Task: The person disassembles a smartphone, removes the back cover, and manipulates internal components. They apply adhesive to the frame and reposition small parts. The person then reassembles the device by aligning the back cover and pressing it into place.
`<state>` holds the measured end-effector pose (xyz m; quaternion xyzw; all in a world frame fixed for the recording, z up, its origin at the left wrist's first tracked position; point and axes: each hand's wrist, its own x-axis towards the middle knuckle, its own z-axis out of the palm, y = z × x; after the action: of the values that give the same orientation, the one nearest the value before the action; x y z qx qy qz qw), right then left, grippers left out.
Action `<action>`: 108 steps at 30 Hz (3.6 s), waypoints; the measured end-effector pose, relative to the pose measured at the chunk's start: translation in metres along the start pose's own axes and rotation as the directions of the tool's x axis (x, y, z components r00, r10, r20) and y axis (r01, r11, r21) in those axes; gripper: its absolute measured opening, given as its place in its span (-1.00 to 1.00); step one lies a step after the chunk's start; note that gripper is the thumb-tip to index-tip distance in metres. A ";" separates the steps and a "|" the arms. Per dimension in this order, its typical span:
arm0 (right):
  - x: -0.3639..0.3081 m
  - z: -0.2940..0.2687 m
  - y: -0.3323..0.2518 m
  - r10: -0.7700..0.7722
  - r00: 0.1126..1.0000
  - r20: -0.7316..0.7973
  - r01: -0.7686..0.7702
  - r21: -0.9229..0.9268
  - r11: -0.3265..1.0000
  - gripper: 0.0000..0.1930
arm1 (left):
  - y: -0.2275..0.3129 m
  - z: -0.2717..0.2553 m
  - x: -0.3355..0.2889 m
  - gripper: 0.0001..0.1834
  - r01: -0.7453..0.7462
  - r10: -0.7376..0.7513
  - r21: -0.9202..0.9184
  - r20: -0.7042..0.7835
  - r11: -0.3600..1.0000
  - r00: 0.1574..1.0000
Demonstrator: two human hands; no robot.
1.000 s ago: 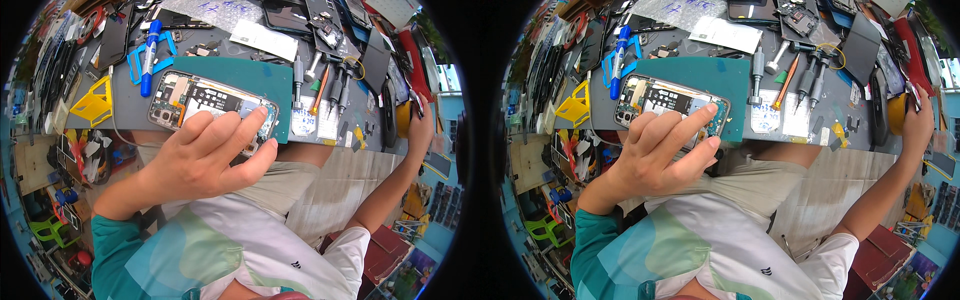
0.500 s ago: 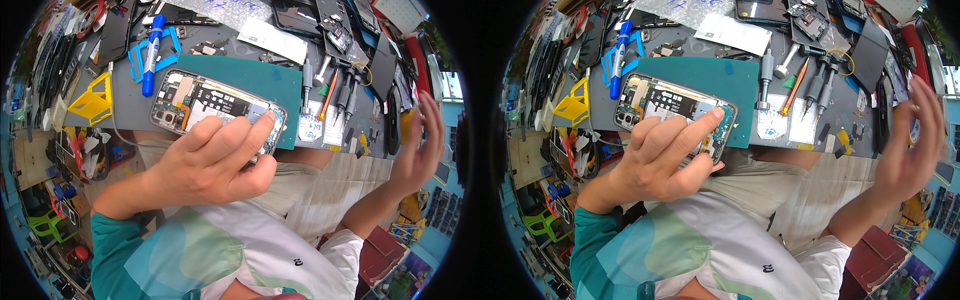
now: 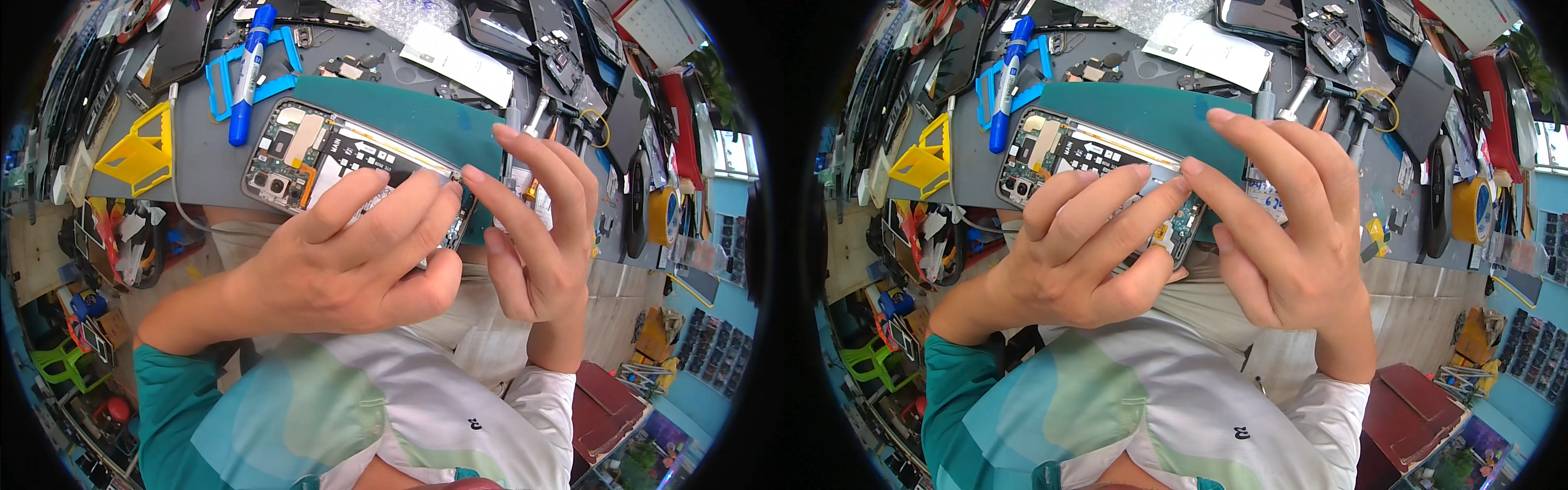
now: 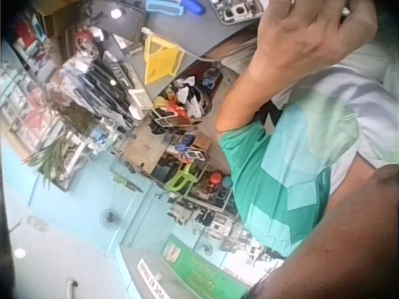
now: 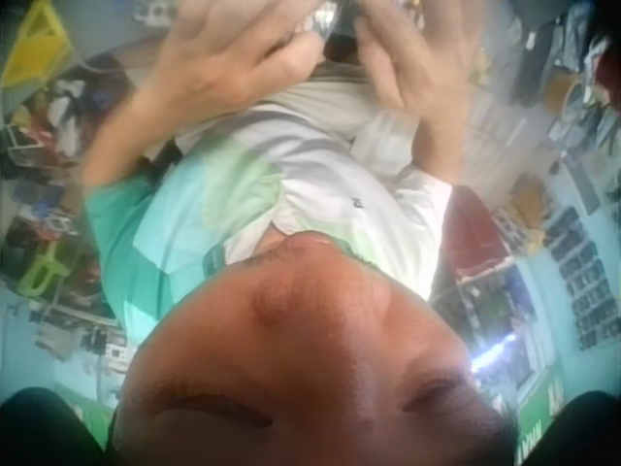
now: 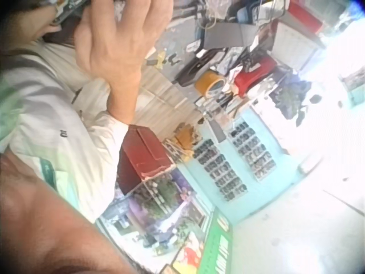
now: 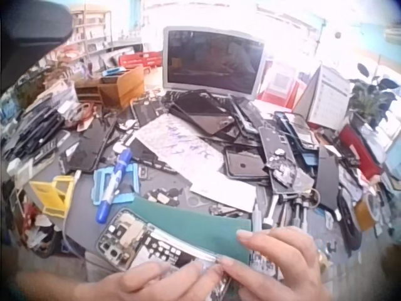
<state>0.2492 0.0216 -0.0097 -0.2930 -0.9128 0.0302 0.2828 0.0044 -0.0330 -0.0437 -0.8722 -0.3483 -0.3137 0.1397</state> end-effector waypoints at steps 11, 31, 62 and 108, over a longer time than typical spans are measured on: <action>-0.001 0.002 0.008 -0.053 0.998 0.025 0.052 0.059 0.997 -0.48 | 0.000 0.002 0.005 -0.63 0.021 -0.013 -0.155 0.048 0.988 0.999; -0.007 0.011 0.004 -0.033 0.999 -0.023 0.032 -0.050 0.998 -0.51 | 0.000 0.003 0.004 -0.67 0.021 -0.017 -0.135 0.033 0.991 0.999; -0.008 0.009 0.004 0.004 1.000 -0.014 -0.005 -0.053 0.999 -0.51 | 0.003 0.005 0.000 -0.75 0.053 -0.056 -0.103 -0.021 0.993 0.998; -0.011 0.022 0.006 -0.111 0.987 -0.120 0.095 -0.136 0.986 -0.54 | 0.000 0.004 0.002 -0.65 0.060 -0.076 -0.196 -0.075 0.979 0.994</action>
<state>0.2477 0.0228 -0.0354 -0.2646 -0.9069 -0.0629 0.3219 0.0068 -0.0301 -0.0454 -0.8556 -0.3398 -0.3861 0.0577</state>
